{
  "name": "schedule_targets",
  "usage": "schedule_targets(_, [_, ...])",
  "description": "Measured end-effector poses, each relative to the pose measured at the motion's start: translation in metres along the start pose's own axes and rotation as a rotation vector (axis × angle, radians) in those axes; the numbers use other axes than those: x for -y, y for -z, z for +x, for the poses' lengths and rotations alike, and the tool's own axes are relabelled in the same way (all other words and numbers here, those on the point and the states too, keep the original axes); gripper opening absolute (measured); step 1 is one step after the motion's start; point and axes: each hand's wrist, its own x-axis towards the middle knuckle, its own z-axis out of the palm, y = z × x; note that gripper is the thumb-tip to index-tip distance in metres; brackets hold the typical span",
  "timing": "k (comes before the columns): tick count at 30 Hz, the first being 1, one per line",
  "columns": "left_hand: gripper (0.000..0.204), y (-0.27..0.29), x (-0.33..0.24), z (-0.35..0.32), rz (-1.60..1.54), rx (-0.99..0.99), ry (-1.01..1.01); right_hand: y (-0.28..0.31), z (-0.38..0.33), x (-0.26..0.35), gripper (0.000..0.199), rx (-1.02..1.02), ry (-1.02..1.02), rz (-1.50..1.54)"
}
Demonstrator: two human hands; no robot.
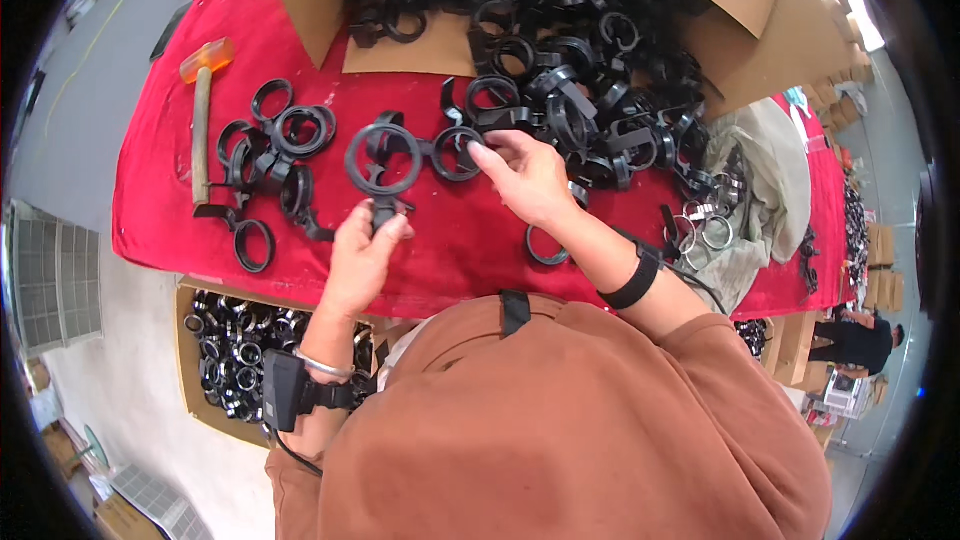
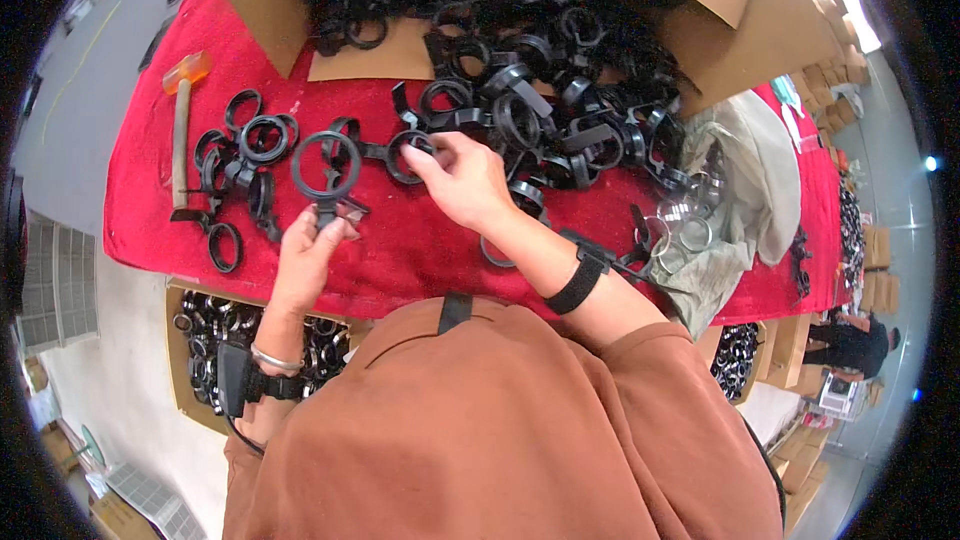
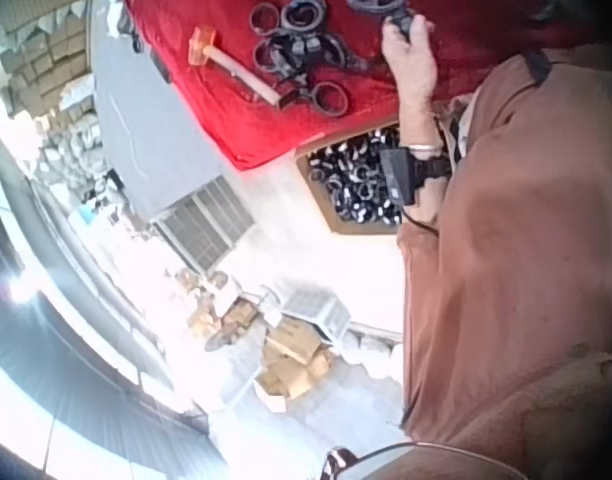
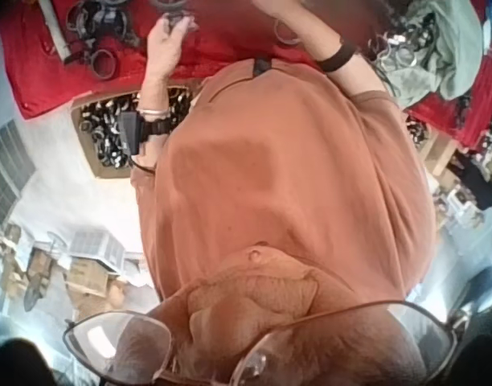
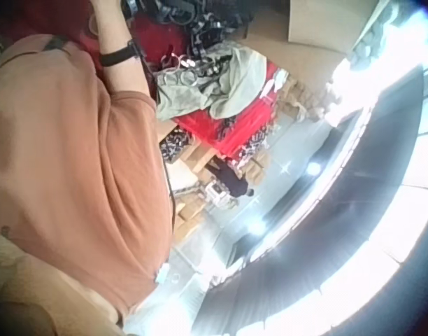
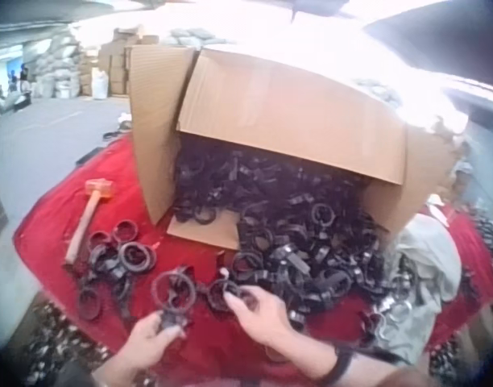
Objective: Sorting and inspecting black plastic ring components in a manufacturing warehouse.
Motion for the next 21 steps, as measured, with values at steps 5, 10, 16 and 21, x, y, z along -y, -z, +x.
schedule_targets(5, [0.026,0.054,-0.011,0.008,0.462,-0.295,-0.101,-0.018,0.014,-0.045,0.040,0.054,-0.034,-0.466])
schedule_targets(10, [0.065,0.082,-0.038,0.013,1.537,-0.552,-0.429,-0.031,0.027,-0.036,0.027,0.192,-0.514,0.194])
schedule_targets(16, [0.087,0.144,0.011,-0.024,1.343,-1.186,-0.306,0.004,0.002,-0.016,0.019,0.101,-0.132,0.228])
schedule_targets(21, [0.076,0.153,0.017,-0.001,0.861,-0.671,-0.241,-0.013,-0.004,0.000,0.029,0.091,0.622,-0.188])
